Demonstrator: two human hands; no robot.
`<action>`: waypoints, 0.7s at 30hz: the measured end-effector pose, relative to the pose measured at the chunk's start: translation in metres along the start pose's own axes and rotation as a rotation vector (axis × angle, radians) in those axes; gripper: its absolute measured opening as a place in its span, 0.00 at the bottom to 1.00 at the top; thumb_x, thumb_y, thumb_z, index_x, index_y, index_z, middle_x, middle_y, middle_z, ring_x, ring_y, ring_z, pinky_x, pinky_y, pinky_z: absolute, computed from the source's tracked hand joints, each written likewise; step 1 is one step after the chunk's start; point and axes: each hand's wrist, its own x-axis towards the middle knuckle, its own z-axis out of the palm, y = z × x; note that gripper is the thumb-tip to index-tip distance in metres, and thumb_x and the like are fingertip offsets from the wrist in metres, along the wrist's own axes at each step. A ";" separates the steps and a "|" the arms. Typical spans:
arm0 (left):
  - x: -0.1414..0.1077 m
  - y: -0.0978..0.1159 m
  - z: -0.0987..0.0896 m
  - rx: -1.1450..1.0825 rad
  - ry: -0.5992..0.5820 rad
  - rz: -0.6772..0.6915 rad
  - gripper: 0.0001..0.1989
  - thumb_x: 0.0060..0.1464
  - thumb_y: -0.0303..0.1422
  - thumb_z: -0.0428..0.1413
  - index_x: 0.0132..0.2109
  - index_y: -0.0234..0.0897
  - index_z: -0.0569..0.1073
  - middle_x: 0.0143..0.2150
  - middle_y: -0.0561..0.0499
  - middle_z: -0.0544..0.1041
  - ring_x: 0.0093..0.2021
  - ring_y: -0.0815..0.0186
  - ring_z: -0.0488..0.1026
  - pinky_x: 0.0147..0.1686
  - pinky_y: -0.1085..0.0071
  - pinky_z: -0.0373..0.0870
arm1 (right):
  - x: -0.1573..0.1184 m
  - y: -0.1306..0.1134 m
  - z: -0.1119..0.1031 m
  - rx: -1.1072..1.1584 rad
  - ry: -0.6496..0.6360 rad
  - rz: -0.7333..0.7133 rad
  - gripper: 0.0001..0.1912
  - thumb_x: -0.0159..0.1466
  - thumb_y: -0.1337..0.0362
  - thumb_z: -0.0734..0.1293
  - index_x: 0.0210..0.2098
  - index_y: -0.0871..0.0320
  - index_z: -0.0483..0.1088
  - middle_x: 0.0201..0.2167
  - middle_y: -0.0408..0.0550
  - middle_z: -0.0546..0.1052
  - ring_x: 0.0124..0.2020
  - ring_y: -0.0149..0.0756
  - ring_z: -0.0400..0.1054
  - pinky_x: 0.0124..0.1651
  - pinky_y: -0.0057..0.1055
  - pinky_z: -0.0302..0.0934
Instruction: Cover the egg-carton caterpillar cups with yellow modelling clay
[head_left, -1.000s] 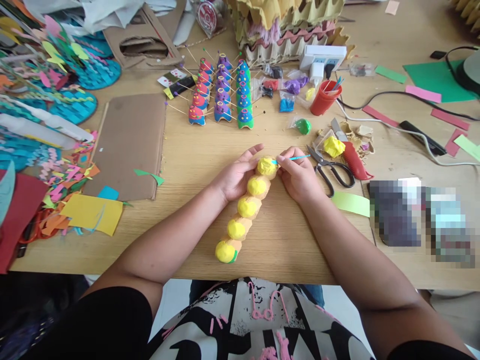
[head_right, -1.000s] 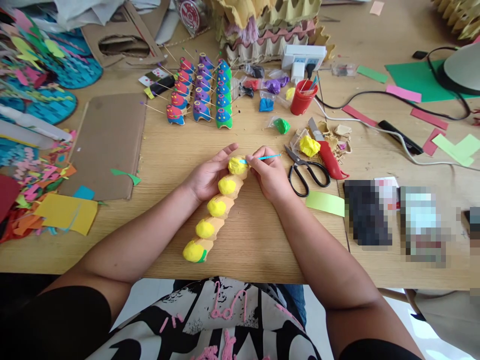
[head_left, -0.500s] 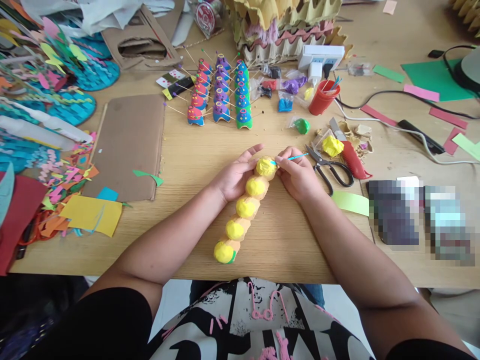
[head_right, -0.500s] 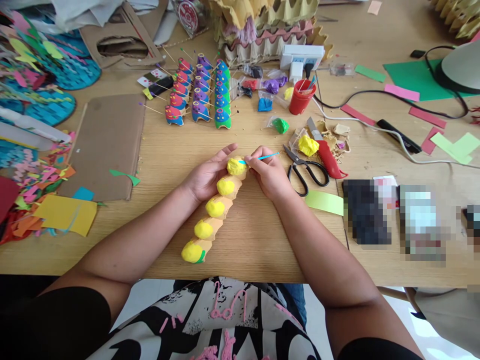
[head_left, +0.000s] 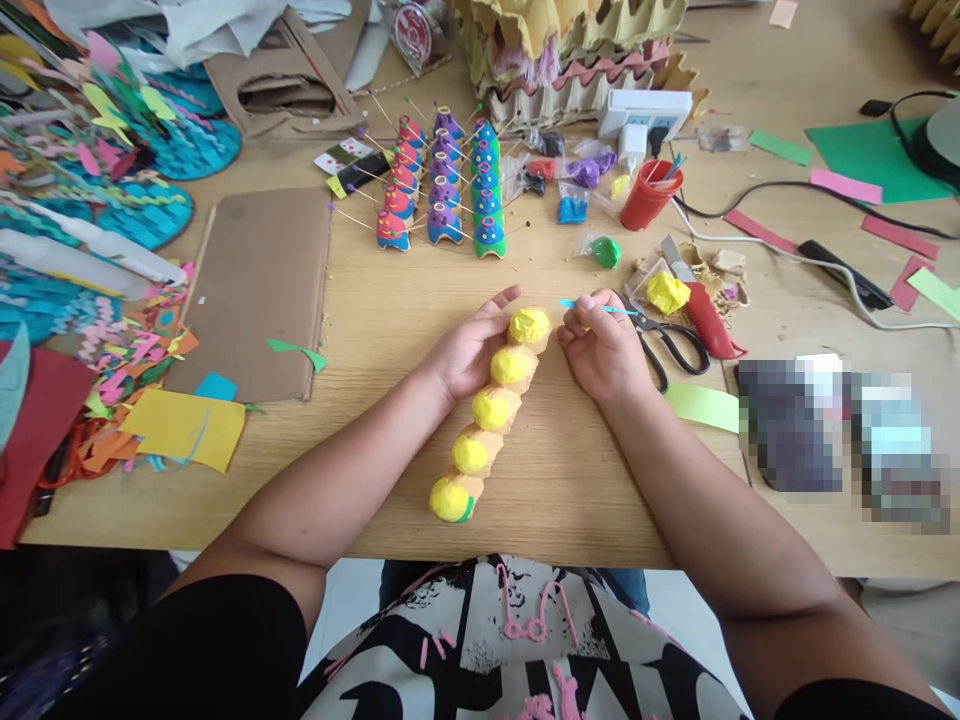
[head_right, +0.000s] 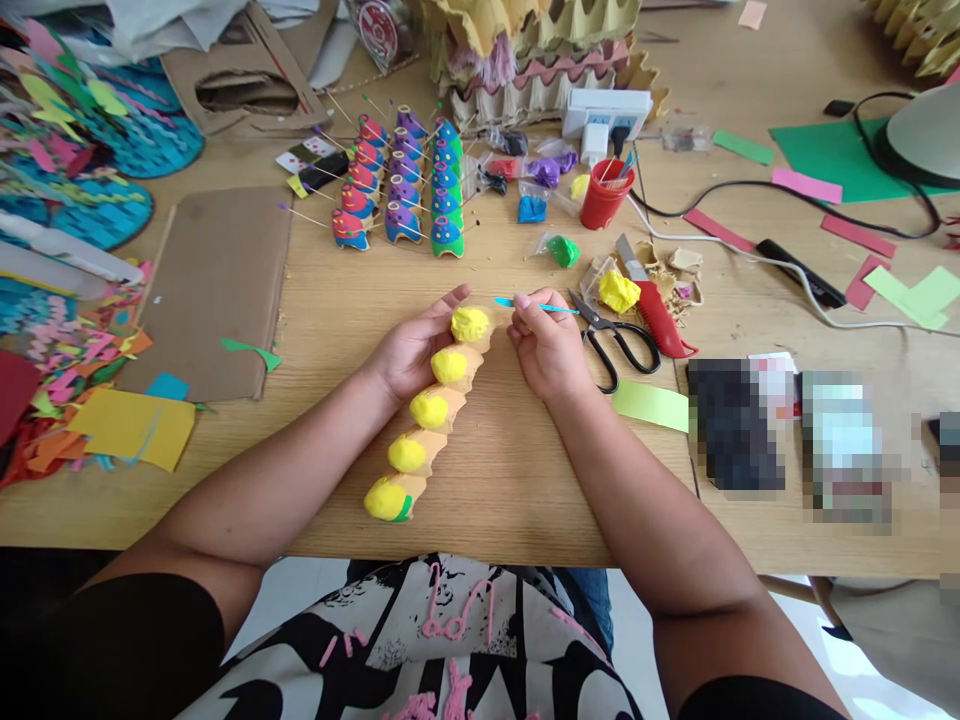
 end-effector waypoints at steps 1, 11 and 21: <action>0.000 0.000 0.000 -0.009 -0.002 -0.006 0.24 0.69 0.25 0.58 0.68 0.47 0.72 0.38 0.54 0.83 0.32 0.68 0.80 0.36 0.75 0.74 | 0.001 0.000 0.000 -0.011 0.003 0.008 0.33 0.48 0.50 0.86 0.28 0.52 0.59 0.22 0.33 0.57 0.26 0.28 0.54 0.31 0.29 0.56; -0.002 -0.002 0.002 0.004 -0.017 -0.025 0.24 0.70 0.25 0.55 0.69 0.47 0.70 0.38 0.53 0.82 0.31 0.69 0.81 0.33 0.76 0.75 | -0.001 0.003 0.000 -0.068 -0.066 0.067 0.30 0.47 0.50 0.86 0.26 0.53 0.63 0.23 0.35 0.62 0.27 0.27 0.56 0.33 0.31 0.55; -0.003 -0.002 0.002 0.010 -0.052 -0.005 0.27 0.69 0.23 0.54 0.71 0.46 0.68 0.37 0.53 0.84 0.29 0.69 0.81 0.33 0.76 0.75 | 0.000 0.005 0.002 -0.098 -0.046 0.042 0.29 0.46 0.52 0.87 0.25 0.53 0.64 0.23 0.35 0.67 0.26 0.27 0.58 0.32 0.31 0.53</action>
